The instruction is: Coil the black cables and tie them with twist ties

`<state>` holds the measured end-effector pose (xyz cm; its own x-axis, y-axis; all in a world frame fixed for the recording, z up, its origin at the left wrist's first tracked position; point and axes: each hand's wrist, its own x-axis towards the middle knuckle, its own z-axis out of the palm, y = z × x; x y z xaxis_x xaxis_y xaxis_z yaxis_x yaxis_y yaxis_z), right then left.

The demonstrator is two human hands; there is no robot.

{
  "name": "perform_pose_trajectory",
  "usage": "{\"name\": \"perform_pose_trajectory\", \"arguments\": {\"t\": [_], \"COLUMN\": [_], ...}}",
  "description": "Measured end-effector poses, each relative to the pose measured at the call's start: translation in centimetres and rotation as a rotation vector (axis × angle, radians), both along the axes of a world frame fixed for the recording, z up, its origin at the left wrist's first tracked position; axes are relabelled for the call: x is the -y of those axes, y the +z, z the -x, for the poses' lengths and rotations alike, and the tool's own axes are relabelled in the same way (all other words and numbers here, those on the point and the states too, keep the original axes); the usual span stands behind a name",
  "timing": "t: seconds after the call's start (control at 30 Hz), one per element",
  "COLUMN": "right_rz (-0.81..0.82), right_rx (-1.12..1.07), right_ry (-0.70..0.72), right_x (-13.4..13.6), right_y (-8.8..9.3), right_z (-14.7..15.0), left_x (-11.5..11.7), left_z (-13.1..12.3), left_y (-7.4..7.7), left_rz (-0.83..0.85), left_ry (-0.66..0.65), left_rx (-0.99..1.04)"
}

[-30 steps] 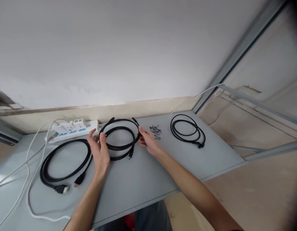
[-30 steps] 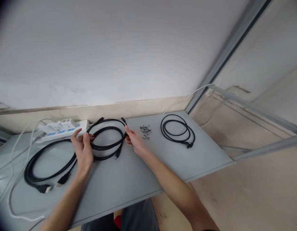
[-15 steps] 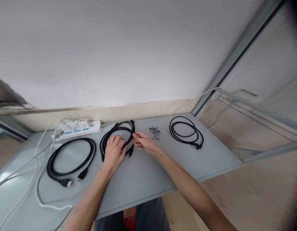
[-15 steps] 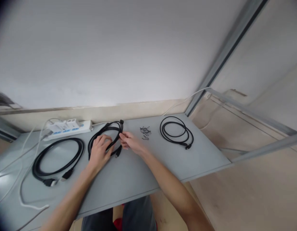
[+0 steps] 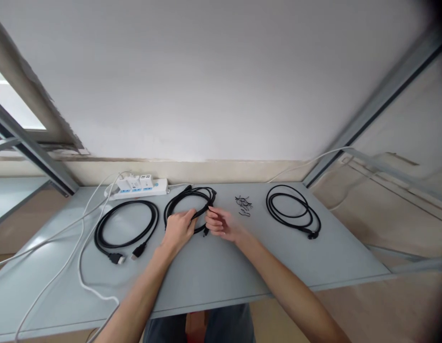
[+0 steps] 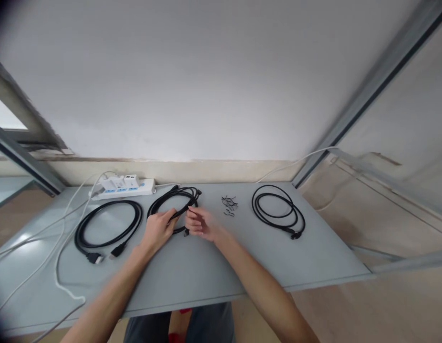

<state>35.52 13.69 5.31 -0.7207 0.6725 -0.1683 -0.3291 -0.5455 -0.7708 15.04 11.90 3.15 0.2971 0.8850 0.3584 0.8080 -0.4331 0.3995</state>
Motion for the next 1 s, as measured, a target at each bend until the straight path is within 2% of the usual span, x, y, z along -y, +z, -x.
{"name": "perform_pose_trajectory", "arguments": {"t": [0.1, 0.23, 0.37, 0.47, 0.6, 0.7, 0.77, 0.8, 1.0], "right_rz": [0.008, -0.022, -0.152, -0.437, -0.976, -1.151, -1.114, -1.045, -0.348], "right_rx": [-0.051, 0.049, 0.152, 0.340, 0.804, 0.957, 0.892, 0.813, 0.176], "right_ry": [-0.053, -0.131, -0.177, -0.274, -0.567, -0.678, -0.652, -0.616, -0.330], "right_x": [0.1, -0.2, -0.5, -0.2, 0.8, 1.2, 1.3, 1.2, 0.0], "right_y": [-0.4, -1.0, -1.5, -1.5, -1.0, -0.9, -1.1, -1.2, -2.0], "right_z": [0.4, 0.7, 0.7, 0.7, 1.1, 1.5, 1.7, 1.7, 1.5], "left_x": [-0.2, -0.6, -0.7, -0.5, -0.2, -0.1, -0.1, 0.0, 0.1], "left_z": [0.5, 1.2, 1.4, 1.3, 1.2, 1.2, 1.2, 1.2, 0.7], "left_y": [0.3, 0.4, 0.6, 0.8, 1.1, 1.0, 0.8, 0.6, 0.0], "left_rz": [-0.001, 0.000, -0.044, -0.078, -0.095, -0.114, -0.126, -0.131, -0.175], "left_ry": [-0.003, -0.017, 0.016, 0.042, 0.066, 0.074, 0.057, 0.042, 0.020], "left_rx": [-0.019, -0.054, -0.028, 0.013, 0.053, 0.084, 0.100, 0.106, 0.173]}}
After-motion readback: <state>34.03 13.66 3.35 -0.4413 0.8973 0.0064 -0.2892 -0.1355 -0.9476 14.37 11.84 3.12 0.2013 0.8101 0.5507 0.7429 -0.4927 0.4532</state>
